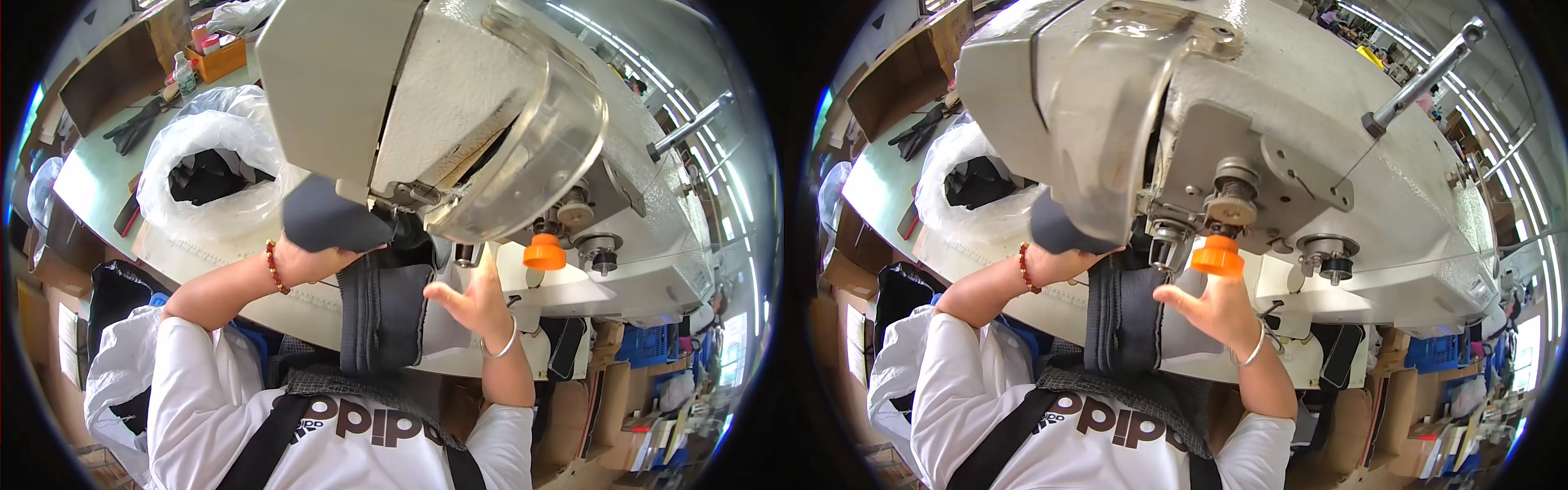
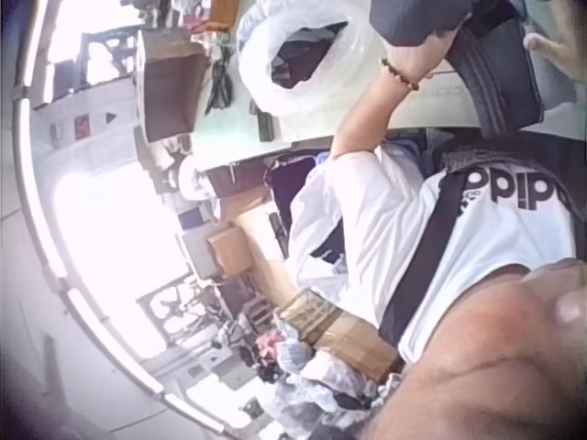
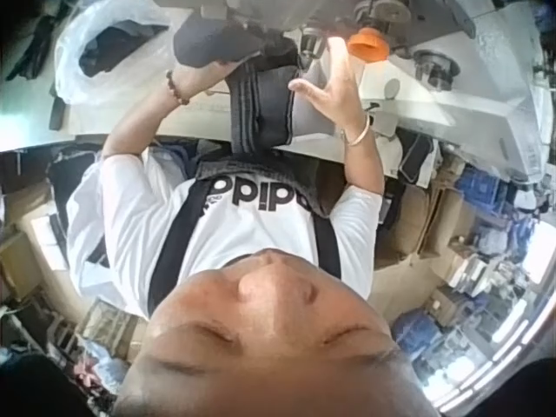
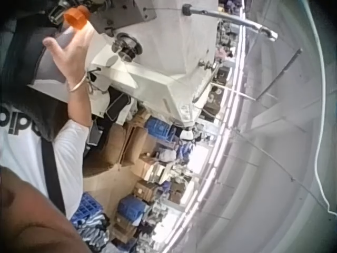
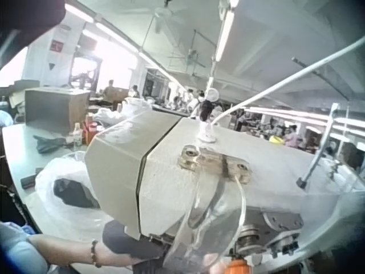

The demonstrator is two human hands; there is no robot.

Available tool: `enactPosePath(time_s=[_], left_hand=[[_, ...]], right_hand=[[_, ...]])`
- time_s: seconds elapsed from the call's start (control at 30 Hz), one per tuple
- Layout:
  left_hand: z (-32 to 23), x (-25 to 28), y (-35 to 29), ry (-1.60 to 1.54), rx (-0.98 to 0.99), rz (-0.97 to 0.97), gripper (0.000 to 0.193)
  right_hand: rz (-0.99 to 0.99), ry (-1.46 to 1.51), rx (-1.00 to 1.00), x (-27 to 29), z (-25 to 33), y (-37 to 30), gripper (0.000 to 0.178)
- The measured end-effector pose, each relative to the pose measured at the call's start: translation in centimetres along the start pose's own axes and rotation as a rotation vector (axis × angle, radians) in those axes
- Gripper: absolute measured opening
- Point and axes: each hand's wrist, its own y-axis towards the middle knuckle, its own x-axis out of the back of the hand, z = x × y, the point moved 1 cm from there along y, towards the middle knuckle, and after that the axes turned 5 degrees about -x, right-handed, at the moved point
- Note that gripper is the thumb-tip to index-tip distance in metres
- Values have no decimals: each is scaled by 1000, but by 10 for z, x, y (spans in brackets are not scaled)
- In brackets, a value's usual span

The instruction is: Stitching pieces of a shoe upper using an industrial sewing machine.

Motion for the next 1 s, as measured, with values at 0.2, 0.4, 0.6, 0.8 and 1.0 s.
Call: enactPosePath(time_s=[0.2, 0.4, 0.6, 0.8, 1.0], left_hand=[[1, 22, -2, -466, 471, 514, 49], [5, 44, 10, -754, 543, 775, 52], [2, 54, 4, -1013, 652, 663, 54], [-20, 63, 7, -699, 469, 631, 54], [-52, 68, 11, -568, 311, 451, 62]], right_hand=[[166, 247, -366, -5, -37, -4, 55], [314, -124, -511, -18, -90, 1, 46], [121, 447, -490, -28, -96, 8, 43], [-458, -499, 49, -15, -85, 35, 15], [21, -519, -230, -49, -96, 44, 23]])
